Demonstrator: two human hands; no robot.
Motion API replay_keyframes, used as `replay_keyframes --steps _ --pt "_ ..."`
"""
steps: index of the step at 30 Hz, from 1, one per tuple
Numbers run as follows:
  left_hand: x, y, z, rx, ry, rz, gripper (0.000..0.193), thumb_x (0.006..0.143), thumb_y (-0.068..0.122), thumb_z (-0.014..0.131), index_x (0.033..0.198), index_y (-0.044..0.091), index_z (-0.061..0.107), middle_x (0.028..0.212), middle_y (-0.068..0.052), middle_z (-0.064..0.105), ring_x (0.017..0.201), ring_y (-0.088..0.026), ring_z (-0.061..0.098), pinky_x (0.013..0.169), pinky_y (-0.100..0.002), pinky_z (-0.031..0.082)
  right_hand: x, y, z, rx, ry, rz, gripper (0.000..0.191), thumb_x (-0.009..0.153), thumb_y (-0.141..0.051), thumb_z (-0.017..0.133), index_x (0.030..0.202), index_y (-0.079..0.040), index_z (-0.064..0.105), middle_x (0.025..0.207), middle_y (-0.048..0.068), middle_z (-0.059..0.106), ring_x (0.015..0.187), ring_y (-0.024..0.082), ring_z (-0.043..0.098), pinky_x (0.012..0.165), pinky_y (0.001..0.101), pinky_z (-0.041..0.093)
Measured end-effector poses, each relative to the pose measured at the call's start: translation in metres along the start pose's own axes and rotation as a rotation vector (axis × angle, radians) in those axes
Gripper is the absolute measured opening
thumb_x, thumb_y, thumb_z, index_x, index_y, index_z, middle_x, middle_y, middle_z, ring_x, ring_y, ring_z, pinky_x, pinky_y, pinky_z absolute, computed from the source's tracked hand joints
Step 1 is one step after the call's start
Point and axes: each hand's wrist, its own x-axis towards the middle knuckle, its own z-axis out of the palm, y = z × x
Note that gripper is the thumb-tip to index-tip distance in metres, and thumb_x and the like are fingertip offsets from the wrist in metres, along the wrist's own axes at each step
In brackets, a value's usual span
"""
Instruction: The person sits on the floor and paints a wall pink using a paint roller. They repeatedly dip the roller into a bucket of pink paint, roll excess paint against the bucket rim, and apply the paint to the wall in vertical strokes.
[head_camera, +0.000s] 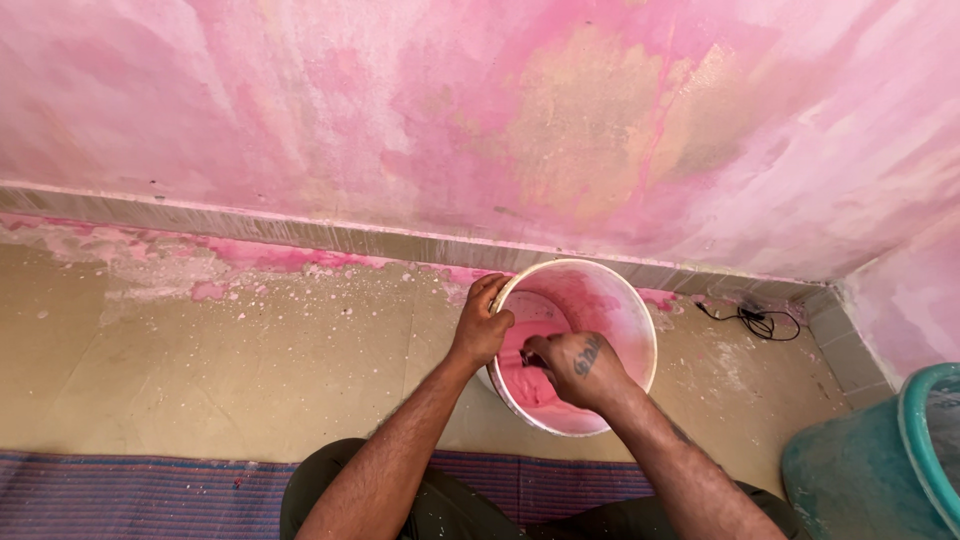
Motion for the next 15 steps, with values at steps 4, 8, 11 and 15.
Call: replay_keyframes --steps 4,8,11,15 --pt "0.000 0.004 -0.002 0.026 -0.004 -0.014 0.064 0.073 0.010 0.063 0.137 0.000 0.059 0.148 -0.016 0.047 0.142 -0.029 0.042 0.118 -0.037 0.035 0.010 0.003 0.001 0.012 0.124 0.008 0.019 0.090 -0.012 0.063 0.106 -0.015 0.073 0.094 0.007 0.078 0.078 0.028 0.075 0.065 0.0442 0.058" --pt "-0.002 0.005 -0.001 -0.134 -0.020 -0.168 0.064 0.072 0.009 0.060 0.135 0.001 0.059 0.146 -0.014 0.044 0.134 -0.029 0.051 0.100 -0.040 0.053 0.014 0.009 0.003 0.025 0.206 0.048 0.018 0.092 -0.017 0.064 0.107 -0.014 0.074 0.100 0.006 0.078 0.076 0.028 0.075 0.066 0.0426 0.058" --pt "0.001 0.003 -0.002 -0.036 0.020 -0.058 0.064 0.073 0.007 0.065 0.136 -0.001 0.060 0.147 -0.016 0.046 0.138 -0.028 0.047 0.111 -0.037 0.044 0.012 0.016 0.004 0.045 0.259 0.041 0.019 0.092 -0.019 0.065 0.108 -0.012 0.073 0.103 0.005 0.078 0.077 0.028 0.075 0.067 0.0422 0.058" --pt "0.003 -0.002 -0.004 -0.086 0.020 -0.128 0.064 0.073 0.008 0.061 0.136 0.000 0.059 0.147 -0.015 0.045 0.139 -0.028 0.045 0.109 -0.037 0.048 0.002 0.020 0.011 0.075 0.269 0.058 0.023 0.090 -0.020 0.066 0.111 -0.011 0.071 0.106 0.007 0.077 0.077 0.028 0.075 0.066 0.0421 0.058"
